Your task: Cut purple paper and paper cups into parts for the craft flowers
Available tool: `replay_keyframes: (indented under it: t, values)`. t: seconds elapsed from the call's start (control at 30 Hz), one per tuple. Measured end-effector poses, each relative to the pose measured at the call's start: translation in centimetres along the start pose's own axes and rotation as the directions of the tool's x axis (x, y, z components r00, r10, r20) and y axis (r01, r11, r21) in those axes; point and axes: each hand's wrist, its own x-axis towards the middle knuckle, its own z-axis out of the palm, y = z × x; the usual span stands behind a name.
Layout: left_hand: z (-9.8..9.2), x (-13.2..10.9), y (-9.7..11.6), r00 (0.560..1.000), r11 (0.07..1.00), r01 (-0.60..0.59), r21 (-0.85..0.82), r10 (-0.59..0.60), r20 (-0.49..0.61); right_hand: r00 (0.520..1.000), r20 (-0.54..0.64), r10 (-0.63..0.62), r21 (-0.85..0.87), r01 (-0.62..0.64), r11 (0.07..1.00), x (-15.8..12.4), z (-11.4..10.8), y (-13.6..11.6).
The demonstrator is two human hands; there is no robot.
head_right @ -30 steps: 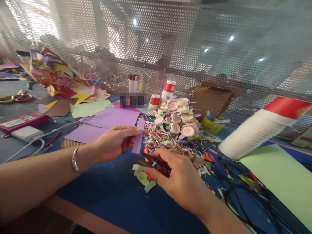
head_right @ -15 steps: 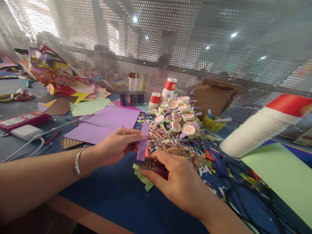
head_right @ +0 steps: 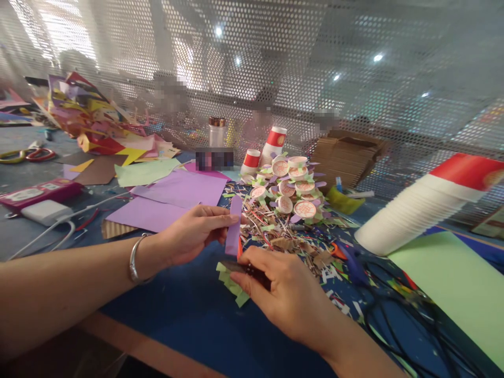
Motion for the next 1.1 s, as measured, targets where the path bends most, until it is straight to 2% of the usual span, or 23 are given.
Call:
replay_keyframes:
  t: [0.07, 0.13, 0.23, 0.3, 0.37, 0.57, 0.77, 1.0, 1.1]
  values:
    - [0.0, 0.1, 0.2, 0.999, 1.000, -0.016, -0.009, 0.016, -0.038, 0.999, 0.038, -0.014, 0.024, 0.013, 1.000, -0.1, 0.1, -0.3]
    - [-0.1, 0.1, 0.4, 0.997, 0.999, -0.038, -0.006, 0.038, -0.073, 1.000, 0.025, 0.006, 0.050, -0.007, 0.999, -0.2, 0.1, -0.4]
    - [-0.1, 0.0, 0.5, 0.994, 0.998, -0.066, 0.000, 0.066, -0.091, 0.987, -0.107, 0.117, 0.133, -0.103, 0.986, -0.3, -0.2, -0.2]
    - [-0.1, -0.2, 0.5, 0.992, 0.996, -0.090, 0.003, 0.090, -0.094, 0.953, -0.220, 0.207, 0.211, -0.161, 0.964, -0.2, -0.5, 0.0]
    - [0.2, -0.4, 0.6, 0.990, 0.993, -0.114, -0.006, 0.113, -0.079, 0.930, -0.261, 0.258, 0.274, -0.185, 0.944, 0.1, -0.6, 0.2]
    - [1.0, -1.3, 0.7, 0.989, 0.984, -0.140, -0.105, 0.145, 0.041, 0.928, -0.215, 0.304, 0.457, -0.179, 0.871, 1.0, -0.1, 0.1]
    - [1.1, -1.3, 0.2, 0.985, 0.970, -0.120, -0.211, 0.143, 0.099, 0.926, -0.206, 0.316, 0.613, -0.130, 0.780, 1.2, -0.1, 0.4]
    - [1.0, -1.3, 0.2, 0.987, 0.960, -0.110, -0.256, 0.136, 0.088, 0.935, -0.187, 0.302, 0.619, -0.127, 0.775, 1.1, -0.6, 0.4]
    - [0.8, -1.3, 0.3, 0.988, 0.969, -0.111, -0.219, 0.131, 0.081, 0.933, -0.193, 0.305, 0.602, -0.133, 0.787, 1.0, -0.7, 0.7]
